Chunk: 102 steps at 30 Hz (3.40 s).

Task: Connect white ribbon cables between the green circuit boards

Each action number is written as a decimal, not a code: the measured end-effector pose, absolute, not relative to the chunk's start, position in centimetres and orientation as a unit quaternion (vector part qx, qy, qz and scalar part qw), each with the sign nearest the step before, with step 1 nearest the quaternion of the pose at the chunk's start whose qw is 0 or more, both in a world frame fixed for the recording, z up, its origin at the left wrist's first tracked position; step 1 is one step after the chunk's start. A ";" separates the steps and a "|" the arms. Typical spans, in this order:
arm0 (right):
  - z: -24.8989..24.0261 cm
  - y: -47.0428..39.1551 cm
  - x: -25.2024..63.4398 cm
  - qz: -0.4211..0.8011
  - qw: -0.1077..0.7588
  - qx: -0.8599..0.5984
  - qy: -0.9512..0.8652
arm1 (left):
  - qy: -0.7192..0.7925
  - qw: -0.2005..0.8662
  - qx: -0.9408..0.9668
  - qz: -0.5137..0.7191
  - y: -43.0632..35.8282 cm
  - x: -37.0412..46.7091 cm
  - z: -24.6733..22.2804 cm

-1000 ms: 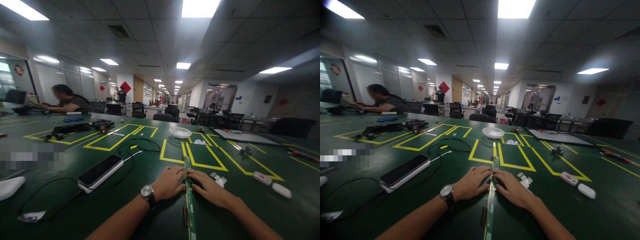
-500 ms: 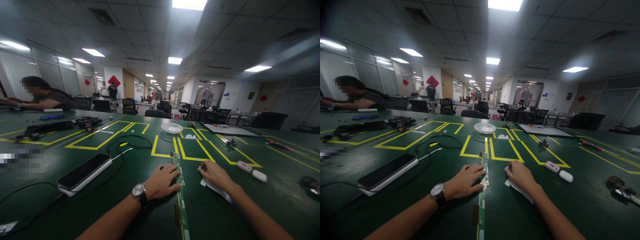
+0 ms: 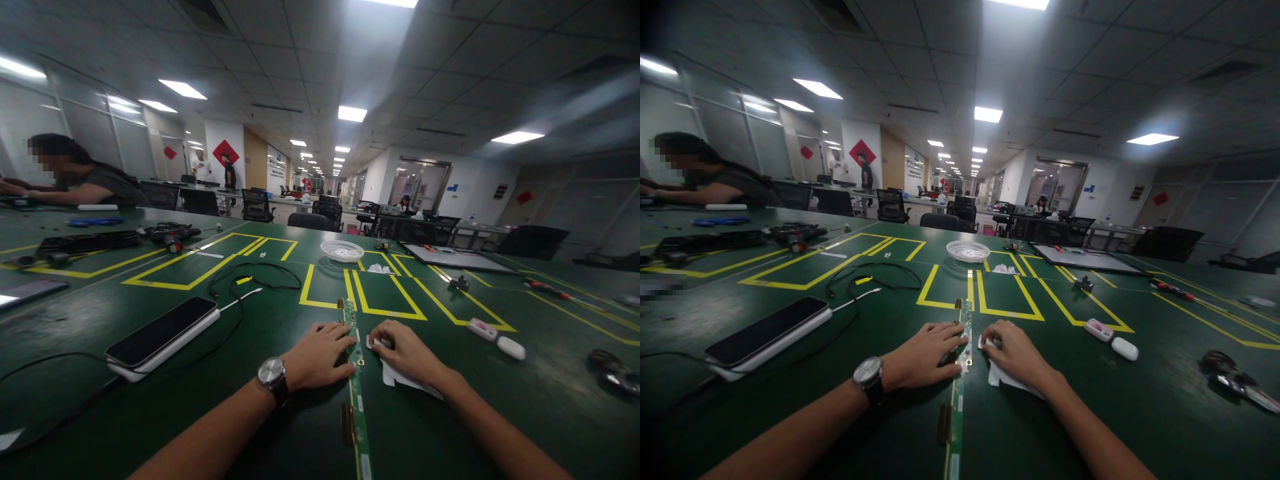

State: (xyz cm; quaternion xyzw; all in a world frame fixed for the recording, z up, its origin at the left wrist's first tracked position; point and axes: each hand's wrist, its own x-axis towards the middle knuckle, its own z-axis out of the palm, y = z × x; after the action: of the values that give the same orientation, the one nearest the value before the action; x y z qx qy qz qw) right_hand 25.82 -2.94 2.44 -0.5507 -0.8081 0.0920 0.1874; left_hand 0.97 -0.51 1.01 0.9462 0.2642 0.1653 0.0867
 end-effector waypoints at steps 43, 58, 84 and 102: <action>1.4 -1.4 24.5 0.089 0.244 -0.485 -0.835 | 0.224 0.115 0.957 0.141 0.8 0.2 0.6; 0.3 -1.0 24.7 0.086 0.264 -0.465 -0.840 | 0.214 0.113 0.961 0.136 1.0 0.1 0.4; -0.6 1.5 30.0 -0.087 0.154 -0.623 -0.762 | 0.355 0.017 0.889 0.289 1.0 0.5 1.0; -1.0 -0.2 30.6 0.012 0.114 -0.663 -0.740 | 0.345 0.017 0.905 0.249 0.7 0.3 1.1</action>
State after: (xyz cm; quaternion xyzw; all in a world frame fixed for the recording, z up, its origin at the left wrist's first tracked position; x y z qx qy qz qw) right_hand 30.61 -0.22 -0.95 -0.6630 -0.7398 0.0118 0.1140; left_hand 0.29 0.72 1.14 0.9048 0.3455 0.2485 0.0173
